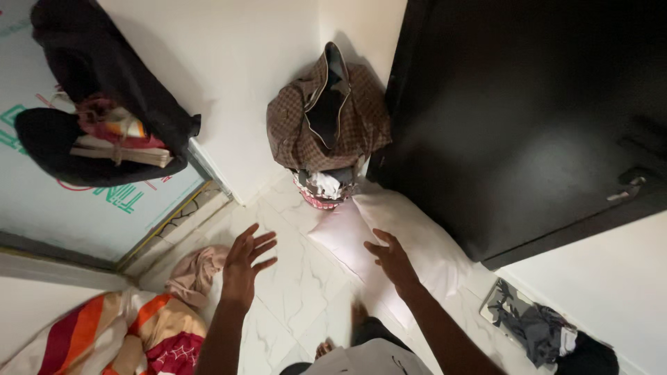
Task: The person repeatedly picks up various garments from a laundry basket and the floor, folds them, and places them on a mattress. The person also moves a laundry basket and handles a suitcase during the process.
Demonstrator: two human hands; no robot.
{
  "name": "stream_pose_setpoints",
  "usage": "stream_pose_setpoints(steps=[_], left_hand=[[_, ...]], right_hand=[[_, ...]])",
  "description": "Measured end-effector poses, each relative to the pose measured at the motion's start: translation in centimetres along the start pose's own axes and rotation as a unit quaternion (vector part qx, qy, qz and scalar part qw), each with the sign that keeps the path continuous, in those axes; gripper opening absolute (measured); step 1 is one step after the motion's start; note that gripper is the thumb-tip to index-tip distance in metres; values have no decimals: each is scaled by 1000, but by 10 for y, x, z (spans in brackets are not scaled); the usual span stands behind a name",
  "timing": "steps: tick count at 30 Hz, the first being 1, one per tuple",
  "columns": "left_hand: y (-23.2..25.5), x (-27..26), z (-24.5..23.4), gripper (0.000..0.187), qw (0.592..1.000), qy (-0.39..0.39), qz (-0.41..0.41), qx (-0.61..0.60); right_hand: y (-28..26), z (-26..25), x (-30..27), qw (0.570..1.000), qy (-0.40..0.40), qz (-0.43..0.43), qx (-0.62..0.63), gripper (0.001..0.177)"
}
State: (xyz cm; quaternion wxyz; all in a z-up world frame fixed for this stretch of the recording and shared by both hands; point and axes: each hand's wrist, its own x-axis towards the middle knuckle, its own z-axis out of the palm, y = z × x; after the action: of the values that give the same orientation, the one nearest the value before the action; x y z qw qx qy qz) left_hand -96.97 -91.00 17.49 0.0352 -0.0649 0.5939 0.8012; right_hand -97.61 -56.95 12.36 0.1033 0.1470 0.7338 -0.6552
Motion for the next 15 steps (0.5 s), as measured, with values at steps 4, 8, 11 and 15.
stream_pose_setpoints(steps=[4, 8, 11, 15], left_hand=[[7, 64, 17, 55, 1000, -8, -6, -3], [9, 122, 32, 57, 1000, -2, -27, 0], [10, 167, 43, 60, 999, 2, -30, -12], [9, 221, 57, 62, 1000, -20, 7, -7]], right_hand=[[-12, 0, 47, 999, 6, 31, -27, 73], [-30, 2, 109, 999, -7, 30, -19, 76], [-47, 2, 159, 1000, -6, 7, -28, 78], [-72, 1, 223, 999, -29, 8, -21, 78]])
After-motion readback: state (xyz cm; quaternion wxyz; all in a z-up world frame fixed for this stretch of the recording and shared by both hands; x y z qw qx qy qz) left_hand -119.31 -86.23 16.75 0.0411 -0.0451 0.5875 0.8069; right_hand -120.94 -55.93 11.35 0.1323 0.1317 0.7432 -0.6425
